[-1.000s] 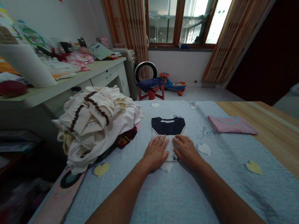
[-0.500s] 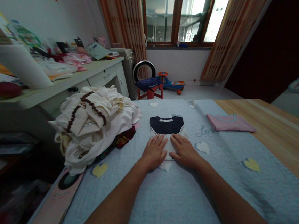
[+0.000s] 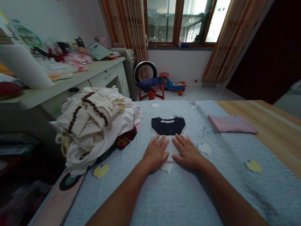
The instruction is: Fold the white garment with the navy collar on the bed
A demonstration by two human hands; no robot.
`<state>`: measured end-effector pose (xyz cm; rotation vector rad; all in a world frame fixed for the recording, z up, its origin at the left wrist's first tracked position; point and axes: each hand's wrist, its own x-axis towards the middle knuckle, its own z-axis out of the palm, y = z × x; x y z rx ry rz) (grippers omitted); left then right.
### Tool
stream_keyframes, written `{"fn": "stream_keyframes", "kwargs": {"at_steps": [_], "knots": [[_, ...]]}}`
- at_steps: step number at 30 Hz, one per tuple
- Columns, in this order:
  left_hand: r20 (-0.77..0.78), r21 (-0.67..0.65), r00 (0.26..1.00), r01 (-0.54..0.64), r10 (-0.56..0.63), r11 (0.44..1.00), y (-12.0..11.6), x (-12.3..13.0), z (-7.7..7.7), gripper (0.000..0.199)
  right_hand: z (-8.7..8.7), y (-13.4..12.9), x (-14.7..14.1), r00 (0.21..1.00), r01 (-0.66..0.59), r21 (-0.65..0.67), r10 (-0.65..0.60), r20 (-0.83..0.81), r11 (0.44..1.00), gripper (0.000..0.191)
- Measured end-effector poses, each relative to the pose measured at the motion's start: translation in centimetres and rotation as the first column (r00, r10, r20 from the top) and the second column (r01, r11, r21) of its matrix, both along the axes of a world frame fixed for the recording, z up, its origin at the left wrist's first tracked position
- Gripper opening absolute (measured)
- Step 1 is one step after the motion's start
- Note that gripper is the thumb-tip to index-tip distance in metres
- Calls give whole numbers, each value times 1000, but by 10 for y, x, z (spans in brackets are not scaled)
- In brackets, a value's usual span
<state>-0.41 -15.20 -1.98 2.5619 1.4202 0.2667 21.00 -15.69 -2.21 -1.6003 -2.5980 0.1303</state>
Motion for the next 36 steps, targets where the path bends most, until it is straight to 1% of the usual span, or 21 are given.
{"fn": "stream_keyframes", "kwargs": {"at_steps": [9,16,21,27,32,36], "knots": [[0,-63,1000,24,-24,998,0,-3,5,71,6,2,6,999,-23,-61,22,-26,998,81],[18,-88,999,33,-32,996,0,-3,6,78,0,6,15,997,-22,-48,18,-78,999,92],[30,-80,999,37,-35,996,0,-4,4,82,-2,7,19,997,13,-87,-20,-79,996,97],[40,-72,999,36,-33,997,1,-4,1,82,-6,10,23,995,-16,-84,8,-100,996,97],[35,-72,999,37,-35,997,1,-4,2,81,-4,11,30,993,-30,-147,12,-121,989,89],[40,-63,999,37,-34,997,1,-4,1,80,-5,13,32,991,-55,-128,38,-128,990,90]]}}
